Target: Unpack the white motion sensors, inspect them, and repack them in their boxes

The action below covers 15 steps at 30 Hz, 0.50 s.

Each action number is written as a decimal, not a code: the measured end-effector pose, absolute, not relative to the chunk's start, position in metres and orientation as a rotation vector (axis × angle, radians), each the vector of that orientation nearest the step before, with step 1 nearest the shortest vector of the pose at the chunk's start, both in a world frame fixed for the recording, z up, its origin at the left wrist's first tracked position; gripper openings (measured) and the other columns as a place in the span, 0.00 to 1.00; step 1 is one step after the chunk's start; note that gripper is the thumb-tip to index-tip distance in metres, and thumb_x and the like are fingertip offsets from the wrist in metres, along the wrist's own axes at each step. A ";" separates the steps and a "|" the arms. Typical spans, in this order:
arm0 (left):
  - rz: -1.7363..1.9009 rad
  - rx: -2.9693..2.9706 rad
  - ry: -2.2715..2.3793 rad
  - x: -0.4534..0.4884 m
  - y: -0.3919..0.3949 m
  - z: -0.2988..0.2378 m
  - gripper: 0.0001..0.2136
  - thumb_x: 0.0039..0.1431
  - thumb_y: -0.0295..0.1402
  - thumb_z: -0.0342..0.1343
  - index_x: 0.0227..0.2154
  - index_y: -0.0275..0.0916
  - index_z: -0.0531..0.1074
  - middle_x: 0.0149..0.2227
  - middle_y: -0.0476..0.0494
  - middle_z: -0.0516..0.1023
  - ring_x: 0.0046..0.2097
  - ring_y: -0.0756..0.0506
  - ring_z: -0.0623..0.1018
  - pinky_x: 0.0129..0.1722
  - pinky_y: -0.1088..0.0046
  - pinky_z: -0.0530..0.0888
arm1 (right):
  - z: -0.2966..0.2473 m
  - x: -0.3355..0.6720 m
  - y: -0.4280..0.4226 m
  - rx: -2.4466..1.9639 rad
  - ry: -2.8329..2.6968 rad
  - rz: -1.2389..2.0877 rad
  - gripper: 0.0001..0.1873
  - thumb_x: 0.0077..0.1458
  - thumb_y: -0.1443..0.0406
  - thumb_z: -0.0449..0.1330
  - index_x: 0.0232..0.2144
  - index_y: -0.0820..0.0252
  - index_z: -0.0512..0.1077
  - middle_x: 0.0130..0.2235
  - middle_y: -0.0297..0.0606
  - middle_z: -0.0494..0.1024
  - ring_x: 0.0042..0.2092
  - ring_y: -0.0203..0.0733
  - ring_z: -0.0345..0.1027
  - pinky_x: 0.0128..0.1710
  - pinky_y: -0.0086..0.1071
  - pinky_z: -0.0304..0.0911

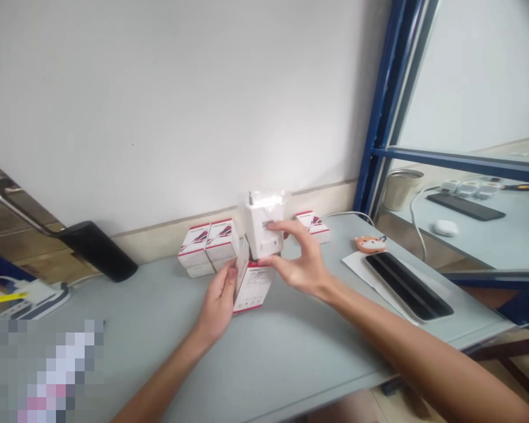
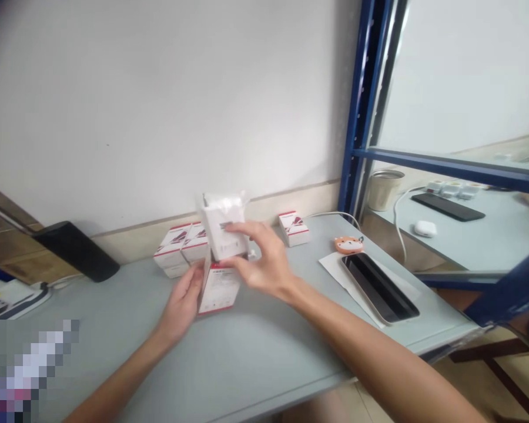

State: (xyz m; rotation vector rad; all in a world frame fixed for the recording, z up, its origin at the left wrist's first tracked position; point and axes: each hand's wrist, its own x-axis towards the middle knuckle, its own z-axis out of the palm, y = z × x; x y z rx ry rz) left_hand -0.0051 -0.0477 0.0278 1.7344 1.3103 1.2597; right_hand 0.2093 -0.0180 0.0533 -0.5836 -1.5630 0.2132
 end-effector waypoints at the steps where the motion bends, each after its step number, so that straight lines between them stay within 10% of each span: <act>1: 1.282 1.728 1.335 -0.009 -0.054 0.023 0.25 0.69 0.55 0.48 0.55 0.42 0.76 0.52 0.39 0.82 0.57 0.36 0.77 0.57 0.64 0.74 | 0.050 0.205 -0.022 -0.563 -1.591 0.231 0.25 0.56 0.58 0.73 0.54 0.46 0.72 0.53 0.41 0.80 0.54 0.56 0.74 0.54 0.52 0.71; 15: 1.633 2.635 1.478 -0.025 -0.060 0.002 0.17 0.71 0.32 0.55 0.60 0.45 0.75 0.57 0.41 0.82 0.58 0.38 0.81 0.57 0.61 0.75 | 0.024 0.183 -0.023 -0.855 -1.549 0.376 0.34 0.60 0.59 0.70 0.65 0.42 0.65 0.51 0.43 0.70 0.45 0.48 0.70 0.46 0.46 0.76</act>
